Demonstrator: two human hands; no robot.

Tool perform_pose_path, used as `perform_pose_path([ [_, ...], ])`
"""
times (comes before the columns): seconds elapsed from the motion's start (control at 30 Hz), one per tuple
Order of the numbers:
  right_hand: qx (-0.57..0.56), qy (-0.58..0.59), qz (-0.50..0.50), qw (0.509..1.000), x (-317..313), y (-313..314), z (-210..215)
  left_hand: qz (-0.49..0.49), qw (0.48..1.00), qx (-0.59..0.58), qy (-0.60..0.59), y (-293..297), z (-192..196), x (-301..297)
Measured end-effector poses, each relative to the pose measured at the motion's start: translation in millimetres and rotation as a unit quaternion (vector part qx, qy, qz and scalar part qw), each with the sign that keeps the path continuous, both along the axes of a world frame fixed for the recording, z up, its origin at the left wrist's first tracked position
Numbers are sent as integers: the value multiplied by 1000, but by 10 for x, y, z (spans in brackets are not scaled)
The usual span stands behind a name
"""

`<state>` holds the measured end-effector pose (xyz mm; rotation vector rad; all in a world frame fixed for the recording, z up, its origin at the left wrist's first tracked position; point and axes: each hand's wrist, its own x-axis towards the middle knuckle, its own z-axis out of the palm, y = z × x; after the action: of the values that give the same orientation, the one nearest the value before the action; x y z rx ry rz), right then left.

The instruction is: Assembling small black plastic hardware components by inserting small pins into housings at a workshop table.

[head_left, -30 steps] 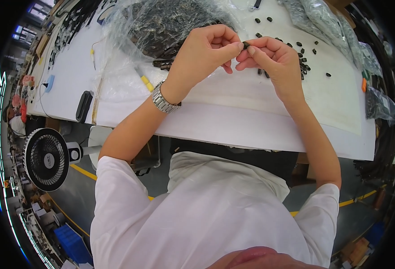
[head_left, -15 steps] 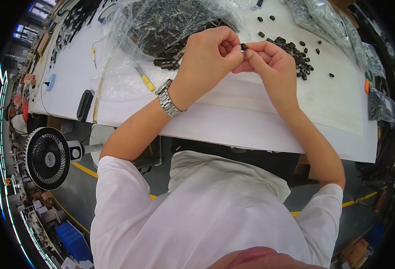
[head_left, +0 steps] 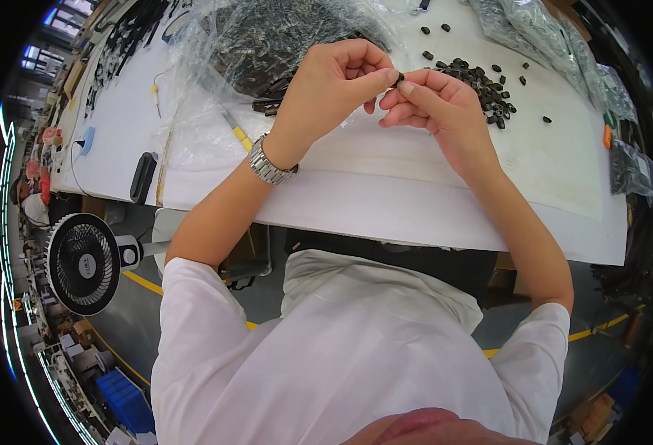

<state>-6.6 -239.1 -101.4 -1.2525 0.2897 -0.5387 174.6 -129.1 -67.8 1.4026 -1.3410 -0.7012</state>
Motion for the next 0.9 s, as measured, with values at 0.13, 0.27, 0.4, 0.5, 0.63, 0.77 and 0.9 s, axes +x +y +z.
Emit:
perform_pose_path([
  [0.13,11,-13,28,999,-32,-82,5,-27,998,12,62,11,50,-9],
  [0.27,78,-50,116,989,-50,-234,-21,-90,976,52,194,8,15,6],
  [0.4,32,-36,84,995,-49,-165,30,-76,978,33,191,31,42,-58],
  [0.5,-49,-6,34,998,-69,-69,98,11,999,19,-25,40,51,-85],
  [0.63,4,-17,52,999,-83,-111,76,-61,988,45,134,3,2,-23],
  [0.77,16,0,23,1000,-98,-93,83,-61,985,57,149,9,13,-25],
  [0.9,8,21,0,1000,-107,-31,129,-37,999,32,-3,22,53,-63],
])
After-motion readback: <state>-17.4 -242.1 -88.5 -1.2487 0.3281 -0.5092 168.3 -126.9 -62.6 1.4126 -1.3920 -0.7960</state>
